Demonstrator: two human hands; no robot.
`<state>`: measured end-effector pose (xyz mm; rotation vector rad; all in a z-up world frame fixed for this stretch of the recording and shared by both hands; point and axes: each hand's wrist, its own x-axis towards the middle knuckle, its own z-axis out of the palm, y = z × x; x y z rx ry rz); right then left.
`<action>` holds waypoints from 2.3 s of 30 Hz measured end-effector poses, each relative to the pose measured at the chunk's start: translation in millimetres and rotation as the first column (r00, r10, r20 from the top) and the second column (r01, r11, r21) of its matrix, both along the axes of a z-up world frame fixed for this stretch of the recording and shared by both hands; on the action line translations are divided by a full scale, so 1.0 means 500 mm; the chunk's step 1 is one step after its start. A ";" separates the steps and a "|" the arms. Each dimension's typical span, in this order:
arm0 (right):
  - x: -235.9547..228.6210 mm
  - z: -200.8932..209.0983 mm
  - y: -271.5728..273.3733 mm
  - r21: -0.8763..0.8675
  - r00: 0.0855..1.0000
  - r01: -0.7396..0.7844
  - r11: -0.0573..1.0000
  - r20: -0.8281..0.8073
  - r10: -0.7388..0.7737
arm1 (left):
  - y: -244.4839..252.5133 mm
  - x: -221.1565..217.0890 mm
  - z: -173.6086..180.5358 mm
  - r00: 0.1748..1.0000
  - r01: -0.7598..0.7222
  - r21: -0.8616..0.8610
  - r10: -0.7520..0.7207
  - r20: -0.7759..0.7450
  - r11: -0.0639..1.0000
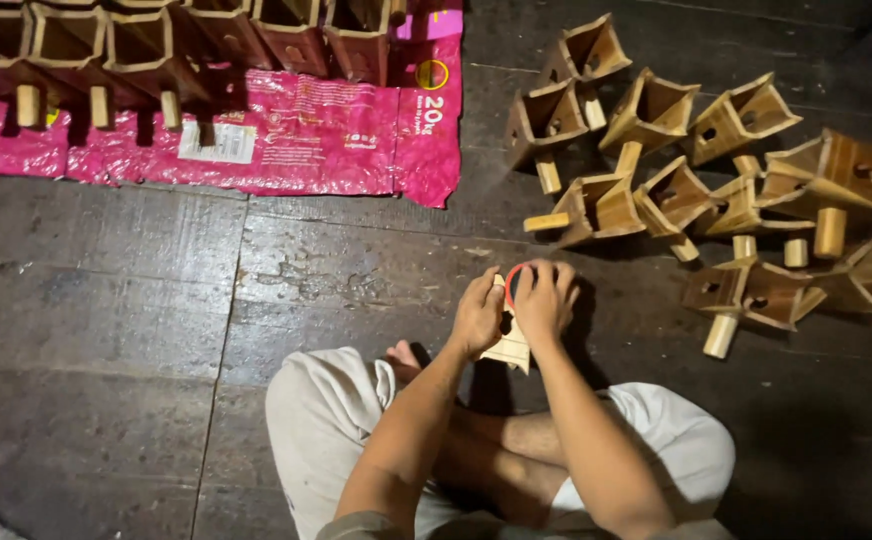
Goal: Hand-sanding small wooden box components to smooth the surfaces in a workshop environment.
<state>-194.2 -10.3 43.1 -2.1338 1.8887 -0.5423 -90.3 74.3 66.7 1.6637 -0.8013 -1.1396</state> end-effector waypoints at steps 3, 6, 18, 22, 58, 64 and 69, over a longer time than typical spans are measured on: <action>-0.050 0.051 0.119 -0.014 0.994 -0.108 0.994 -0.009 0.107 | 0.000 0.008 -0.003 1.000 -0.012 -0.003 0.012 0.010 1.000; -0.105 0.057 0.212 0.139 0.999 -0.045 0.989 -0.018 0.047 | 0.001 0.002 0.001 1.000 -0.028 0.011 0.028 -0.010 1.000; -0.035 0.055 0.116 0.128 0.997 -0.024 0.991 -0.066 0.033 | -0.005 0.008 -0.006 0.999 -0.039 0.002 0.039 0.006 0.999; -0.085 0.060 0.202 0.154 0.998 -0.029 0.988 -0.054 0.037 | -0.003 0.006 -0.005 0.999 -0.046 0.005 0.045 0.017 0.999; 0.003 0.008 0.028 0.037 0.997 0.040 0.999 -0.066 -0.038 | 0.002 -0.006 0.031 0.984 -0.060 0.020 0.056 0.170 0.998; -0.034 0.046 0.093 0.185 0.995 0.066 0.981 -0.081 -0.052 | 0.006 -0.002 0.066 0.975 -0.039 0.045 0.028 0.219 0.998; -0.097 0.053 0.184 0.104 0.997 -0.037 0.994 -0.057 0.043 | 0.010 0.004 0.112 0.980 -0.029 0.037 0.021 0.196 0.999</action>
